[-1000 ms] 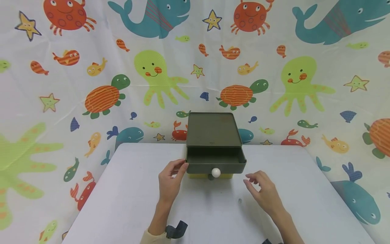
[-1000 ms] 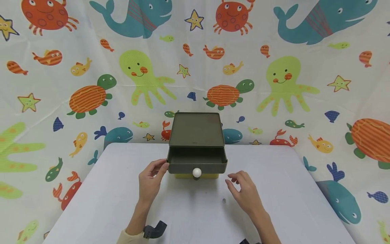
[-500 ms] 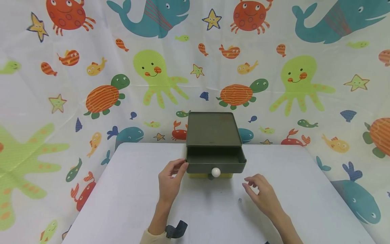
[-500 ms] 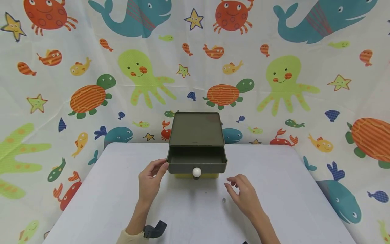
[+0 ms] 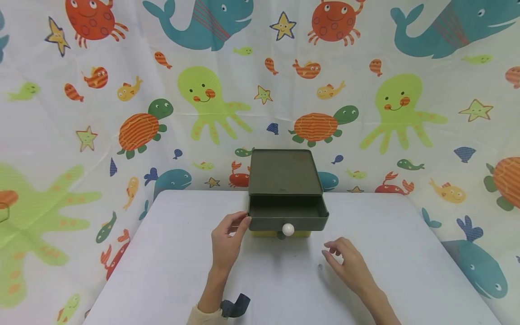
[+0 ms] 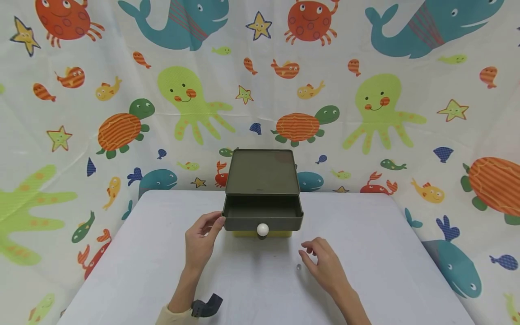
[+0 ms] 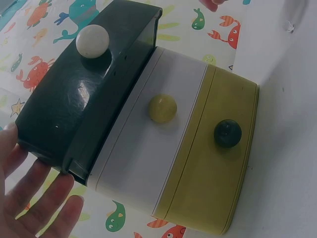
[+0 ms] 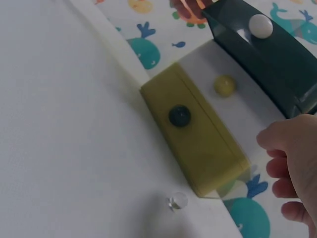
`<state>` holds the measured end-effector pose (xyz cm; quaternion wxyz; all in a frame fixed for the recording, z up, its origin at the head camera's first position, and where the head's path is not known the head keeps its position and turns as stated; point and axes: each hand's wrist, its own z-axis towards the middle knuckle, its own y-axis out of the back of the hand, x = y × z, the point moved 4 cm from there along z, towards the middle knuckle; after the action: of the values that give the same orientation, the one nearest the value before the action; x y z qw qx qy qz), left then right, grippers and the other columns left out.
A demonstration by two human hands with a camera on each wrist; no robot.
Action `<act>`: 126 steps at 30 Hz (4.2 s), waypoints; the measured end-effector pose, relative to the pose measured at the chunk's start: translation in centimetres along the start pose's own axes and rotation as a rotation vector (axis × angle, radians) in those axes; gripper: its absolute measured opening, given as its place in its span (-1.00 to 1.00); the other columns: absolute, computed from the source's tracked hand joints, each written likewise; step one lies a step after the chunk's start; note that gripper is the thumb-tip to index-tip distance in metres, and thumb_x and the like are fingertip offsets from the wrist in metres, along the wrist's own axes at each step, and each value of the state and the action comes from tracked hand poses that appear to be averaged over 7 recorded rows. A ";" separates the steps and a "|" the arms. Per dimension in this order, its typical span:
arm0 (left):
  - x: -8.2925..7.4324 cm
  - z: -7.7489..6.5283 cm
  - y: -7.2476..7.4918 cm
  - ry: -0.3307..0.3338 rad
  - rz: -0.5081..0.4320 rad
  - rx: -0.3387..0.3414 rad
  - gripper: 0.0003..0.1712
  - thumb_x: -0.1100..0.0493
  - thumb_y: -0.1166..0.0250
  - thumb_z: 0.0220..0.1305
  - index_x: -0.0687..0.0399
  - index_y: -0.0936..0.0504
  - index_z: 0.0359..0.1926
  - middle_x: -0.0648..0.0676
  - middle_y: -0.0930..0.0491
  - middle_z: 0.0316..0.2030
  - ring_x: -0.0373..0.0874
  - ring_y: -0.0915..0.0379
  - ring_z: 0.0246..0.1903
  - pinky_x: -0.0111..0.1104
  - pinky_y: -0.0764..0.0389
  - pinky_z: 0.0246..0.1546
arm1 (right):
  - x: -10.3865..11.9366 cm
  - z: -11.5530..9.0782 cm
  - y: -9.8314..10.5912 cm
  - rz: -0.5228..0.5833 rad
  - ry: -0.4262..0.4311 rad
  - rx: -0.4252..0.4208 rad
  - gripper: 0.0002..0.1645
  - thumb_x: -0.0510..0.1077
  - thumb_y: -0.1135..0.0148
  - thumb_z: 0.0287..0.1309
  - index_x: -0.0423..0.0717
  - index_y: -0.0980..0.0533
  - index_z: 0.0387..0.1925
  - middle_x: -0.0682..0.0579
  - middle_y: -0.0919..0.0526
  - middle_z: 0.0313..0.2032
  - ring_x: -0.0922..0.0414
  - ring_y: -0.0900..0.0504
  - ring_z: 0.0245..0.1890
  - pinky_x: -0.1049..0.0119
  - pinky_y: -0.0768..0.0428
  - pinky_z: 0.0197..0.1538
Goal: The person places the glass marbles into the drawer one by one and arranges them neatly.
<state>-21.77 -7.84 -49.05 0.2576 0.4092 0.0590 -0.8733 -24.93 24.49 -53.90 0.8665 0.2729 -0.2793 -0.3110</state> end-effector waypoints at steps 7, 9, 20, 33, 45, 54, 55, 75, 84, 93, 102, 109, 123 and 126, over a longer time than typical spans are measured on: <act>0.1 -0.1 -0.3 0.016 0.016 -0.006 -0.75 0.09 -0.40 0.29 -0.07 -0.72 -0.02 -0.08 -0.76 -0.16 -0.29 -0.66 -0.21 -0.47 -0.68 -0.20 | -0.6 -0.6 -0.4 0.035 0.079 -0.041 -0.67 -0.35 -0.54 -0.14 -0.08 -0.62 -0.29 0.21 -0.53 -0.43 0.30 -0.46 -0.39 0.62 -0.40 -0.29; 0.0 -0.1 -0.3 0.023 0.019 -0.007 -0.75 0.09 -0.40 0.29 -0.06 -0.72 -0.02 -0.08 -0.76 -0.16 -0.29 -0.66 -0.21 -0.46 -0.68 -0.20 | -0.7 -0.7 -0.5 0.040 0.088 -0.042 -0.68 -0.35 -0.54 -0.14 -0.09 -0.62 -0.29 0.22 -0.52 -0.43 0.31 -0.46 -0.39 0.63 -0.40 -0.29; -0.2 0.0 -0.7 0.036 0.033 -0.014 -0.74 0.09 -0.40 0.29 -0.04 -0.72 -0.01 -0.05 -0.77 -0.15 -0.29 -0.67 -0.20 -0.45 -0.68 -0.19 | -1.6 -1.3 -1.3 0.037 0.066 -0.006 -0.69 -0.33 -0.54 -0.13 -0.07 -0.62 -0.29 0.28 -0.50 -0.42 0.34 -0.45 -0.38 0.68 -0.37 -0.27; -0.2 0.1 -0.8 0.034 0.038 -0.014 -0.74 0.06 -0.40 0.29 -0.06 -0.72 -0.01 -0.08 -0.76 -0.14 -0.29 -0.66 -0.19 -0.38 -0.70 -0.18 | -1.8 -1.7 -1.9 0.026 0.042 0.043 -0.68 -0.30 -0.56 -0.14 -0.06 -0.63 -0.30 0.29 -0.48 -0.43 0.36 -0.43 -0.38 0.56 -0.46 -0.34; -0.3 0.1 -0.8 0.022 0.044 -0.013 -0.75 0.11 -0.39 0.29 -0.02 -0.72 -0.02 -0.05 -0.76 -0.16 -0.29 -0.66 -0.20 -0.36 -0.71 -0.19 | -2.1 -2.1 -2.4 0.020 0.055 0.050 -0.69 -0.28 -0.56 -0.14 -0.05 -0.63 -0.30 0.28 -0.49 -0.44 0.39 -0.41 -0.39 0.60 -0.43 -0.33; -0.3 0.1 -0.9 0.022 0.030 -0.006 -0.75 0.10 -0.39 0.29 -0.03 -0.72 -0.02 -0.07 -0.76 -0.15 -0.27 -0.66 -0.19 -0.48 -0.67 -0.18 | -2.5 -2.4 -2.8 0.025 0.031 0.062 -0.69 -0.30 -0.55 -0.15 -0.05 -0.64 -0.31 0.30 -0.49 -0.45 0.40 -0.42 -0.40 0.52 -0.48 -0.36; -0.3 0.1 -0.9 0.024 0.029 -0.006 -0.75 0.09 -0.39 0.29 -0.03 -0.72 -0.02 -0.07 -0.76 -0.15 -0.27 -0.66 -0.19 -0.48 -0.67 -0.17 | -2.6 -2.4 -2.8 0.025 0.029 0.064 -0.69 -0.30 -0.55 -0.15 -0.05 -0.64 -0.31 0.30 -0.49 -0.45 0.40 -0.42 -0.40 0.51 -0.48 -0.36; -0.4 0.1 -0.9 0.020 0.032 -0.010 -0.76 0.10 -0.40 0.29 -0.05 -0.72 -0.03 -0.08 -0.76 -0.16 -0.28 -0.65 -0.20 -0.42 -0.69 -0.18 | -3.0 -2.8 -3.7 0.009 -0.140 0.199 -0.76 -0.26 -0.48 -0.03 0.07 -0.64 -0.32 0.36 -0.52 -0.41 0.43 -0.46 -0.35 0.44 -0.59 -0.24; -0.2 0.0 -0.9 0.029 0.019 -0.007 -0.76 0.09 -0.40 0.29 -0.07 -0.72 -0.03 -0.09 -0.76 -0.16 -0.29 -0.66 -0.21 -0.36 -0.71 -0.19 | -3.2 -2.9 -3.9 0.002 -0.173 0.239 -0.80 -0.23 -0.47 0.02 0.11 -0.64 -0.34 0.41 -0.47 -0.43 0.47 -0.40 -0.36 0.47 -0.57 -0.25; 0.0 0.0 -0.9 0.023 0.017 -0.007 -0.77 0.10 -0.40 0.29 -0.09 -0.72 -0.03 -0.10 -0.76 -0.17 -0.30 -0.65 -0.21 -0.39 -0.70 -0.19 | -3.5 -3.1 -4.0 0.009 -0.213 0.269 -0.85 -0.17 -0.47 0.05 0.12 -0.64 -0.34 0.42 -0.48 -0.42 0.48 -0.41 -0.36 0.46 -0.57 -0.25; -0.1 0.3 -0.8 0.012 0.017 -0.003 -0.76 0.11 -0.40 0.29 -0.04 -0.72 -0.03 -0.07 -0.76 -0.17 -0.28 -0.66 -0.21 -0.41 -0.69 -0.19 | -3.4 -2.9 -4.3 -0.001 -0.246 0.283 -0.86 -0.16 -0.46 0.07 0.10 -0.65 -0.33 0.39 -0.49 -0.42 0.45 -0.41 -0.35 0.44 -0.58 -0.22; 0.3 0.6 -0.7 -0.001 0.004 -0.001 -0.77 0.13 -0.40 0.29 -0.04 -0.72 -0.03 -0.07 -0.76 -0.17 -0.28 -0.66 -0.21 -0.45 -0.68 -0.19 | -3.0 -2.5 -4.1 -0.020 -0.247 0.276 -0.86 -0.15 -0.45 0.07 0.11 -0.64 -0.33 0.39 -0.47 -0.43 0.43 -0.39 -0.35 0.42 -0.57 -0.23; 0.4 0.7 -0.7 0.010 0.004 -0.003 -0.76 0.12 -0.40 0.28 -0.05 -0.72 -0.03 -0.07 -0.76 -0.15 -0.28 -0.66 -0.20 -0.42 -0.70 -0.19 | -2.4 -2.1 -3.4 0.002 -0.033 0.095 -0.73 -0.30 -0.51 -0.11 0.03 -0.61 -0.38 0.36 -0.48 -0.47 0.47 -0.41 -0.40 0.50 -0.53 -0.37; 0.4 0.7 -0.7 0.012 0.004 -0.001 -0.75 0.11 -0.40 0.28 -0.05 -0.72 -0.02 -0.07 -0.76 -0.15 -0.28 -0.66 -0.20 -0.45 -0.69 -0.18 | -2.2 -2.0 -3.1 0.007 -0.013 0.079 -0.73 -0.30 -0.52 -0.12 0.02 -0.61 -0.38 0.35 -0.47 -0.47 0.45 -0.40 -0.41 0.50 -0.51 -0.37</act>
<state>-22.78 -7.62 -48.92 0.2595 0.4145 0.0602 -0.8702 -26.29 24.59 -58.01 0.8542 0.3037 -0.2981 -0.2986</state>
